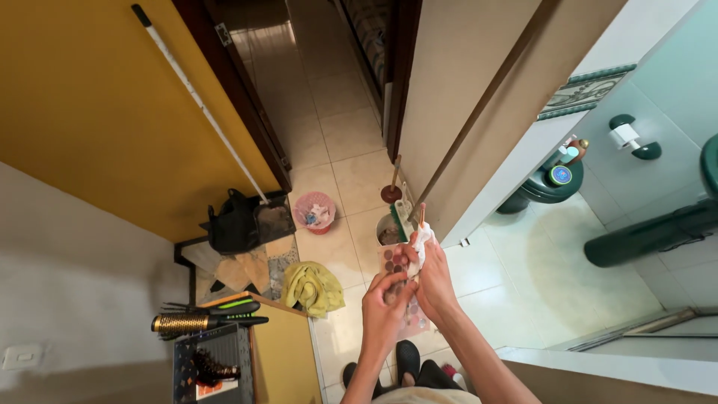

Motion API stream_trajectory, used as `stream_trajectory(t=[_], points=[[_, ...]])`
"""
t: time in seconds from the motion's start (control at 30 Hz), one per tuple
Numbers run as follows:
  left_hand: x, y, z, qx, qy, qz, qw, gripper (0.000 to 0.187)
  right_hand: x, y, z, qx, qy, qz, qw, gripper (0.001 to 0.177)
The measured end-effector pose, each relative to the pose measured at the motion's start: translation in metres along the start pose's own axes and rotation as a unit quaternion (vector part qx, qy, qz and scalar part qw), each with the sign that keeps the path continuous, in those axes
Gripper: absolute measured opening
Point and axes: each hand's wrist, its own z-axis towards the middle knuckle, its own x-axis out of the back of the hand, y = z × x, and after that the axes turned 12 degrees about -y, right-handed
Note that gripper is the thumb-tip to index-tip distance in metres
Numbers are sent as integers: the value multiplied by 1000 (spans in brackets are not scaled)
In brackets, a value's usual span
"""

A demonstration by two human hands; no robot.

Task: Cleaning various toiletry and cosmetic items by wiping them with a cloth.

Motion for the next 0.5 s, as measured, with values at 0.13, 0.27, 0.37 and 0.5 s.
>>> stream_trajectory(t=[0.13, 0.27, 0.37, 0.5], points=[[7, -8, 7, -34, 35, 109, 993, 30, -2, 6, 1, -77, 85, -8, 993, 29], [14, -25, 17, -93, 41, 229, 968, 23, -14, 1, -3, -91, -10, -171, 981, 31], [17, -43, 25, -81, -7, 182, 980, 28, 17, 28, -3, -57, -1, -220, 974, 26], [14, -30, 20, -140, -44, 205, 968, 30, -7, 8, -6, -69, 47, -184, 979, 31]])
